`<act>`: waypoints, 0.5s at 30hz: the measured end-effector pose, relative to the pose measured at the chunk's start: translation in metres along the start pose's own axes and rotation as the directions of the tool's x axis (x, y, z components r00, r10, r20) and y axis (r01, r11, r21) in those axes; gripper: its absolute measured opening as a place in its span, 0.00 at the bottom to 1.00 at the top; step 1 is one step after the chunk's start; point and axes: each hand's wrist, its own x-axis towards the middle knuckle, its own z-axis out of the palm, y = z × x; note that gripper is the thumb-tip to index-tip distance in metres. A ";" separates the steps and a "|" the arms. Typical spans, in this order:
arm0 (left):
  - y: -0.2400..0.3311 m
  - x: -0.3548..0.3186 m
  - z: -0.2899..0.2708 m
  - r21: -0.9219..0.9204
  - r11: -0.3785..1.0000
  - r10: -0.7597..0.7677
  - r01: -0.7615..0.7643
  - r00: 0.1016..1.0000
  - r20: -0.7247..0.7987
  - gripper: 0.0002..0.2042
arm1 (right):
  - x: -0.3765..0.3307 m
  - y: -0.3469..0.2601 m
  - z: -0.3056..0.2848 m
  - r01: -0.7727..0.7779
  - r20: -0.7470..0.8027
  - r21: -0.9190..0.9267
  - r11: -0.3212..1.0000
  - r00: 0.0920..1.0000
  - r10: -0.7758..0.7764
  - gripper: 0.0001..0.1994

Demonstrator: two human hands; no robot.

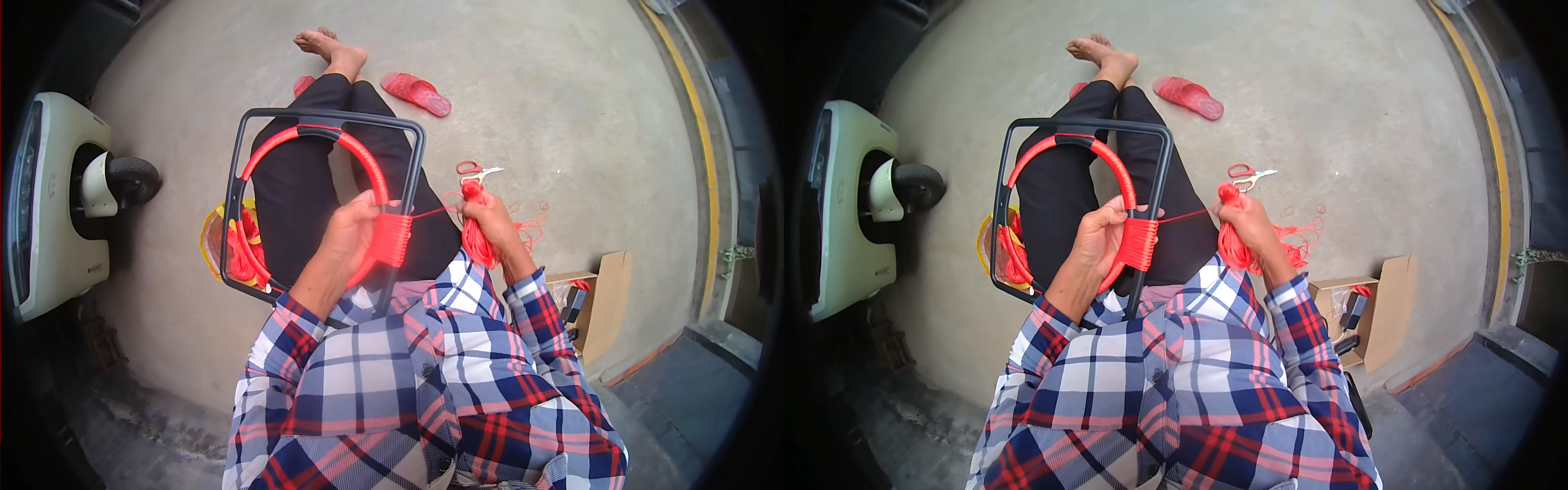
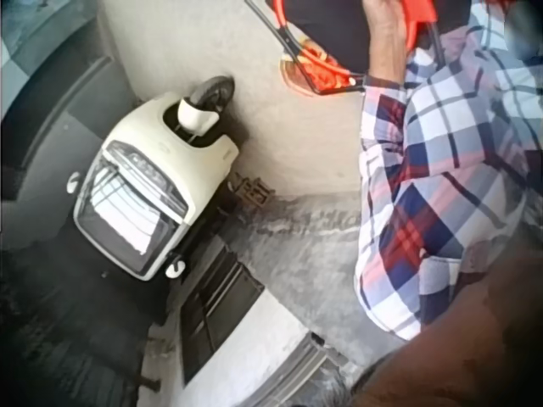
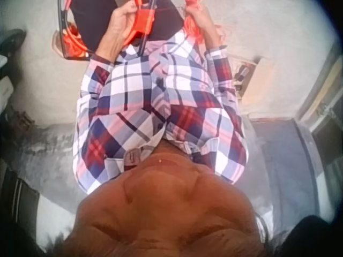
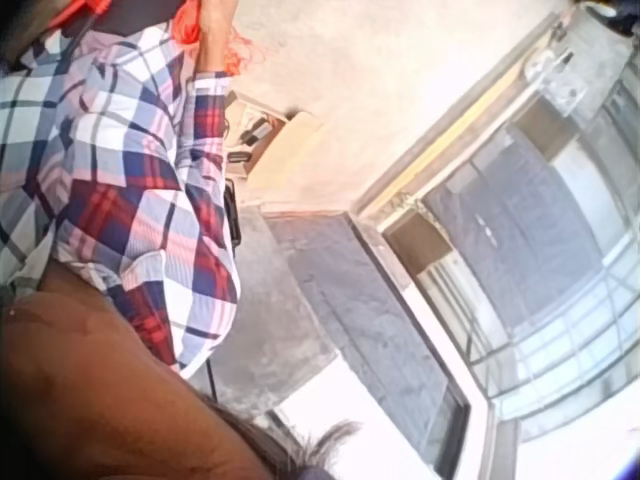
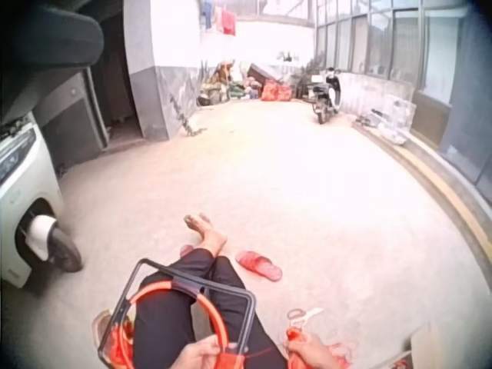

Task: Wrapping a red plastic rope around a black metal hoop while sitting on the ground.

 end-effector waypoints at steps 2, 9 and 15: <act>0.001 0.002 0.000 0.023 1.000 -0.008 0.007 0.999 0.037 0.17 | 0.015 -0.020 -0.001 0.082 -0.004 -0.121 0.989 0.997 -0.083 0.09; -0.009 -0.003 0.020 0.303 0.851 0.498 -0.430 0.843 -0.203 0.16 | -0.005 -0.110 0.091 0.527 0.376 -0.752 0.395 0.836 -0.399 0.23; -0.008 0.004 -0.028 0.266 0.894 0.407 -0.361 0.902 -0.145 0.24 | 0.010 -0.074 0.090 0.679 0.164 -0.702 0.215 0.447 -0.879 0.22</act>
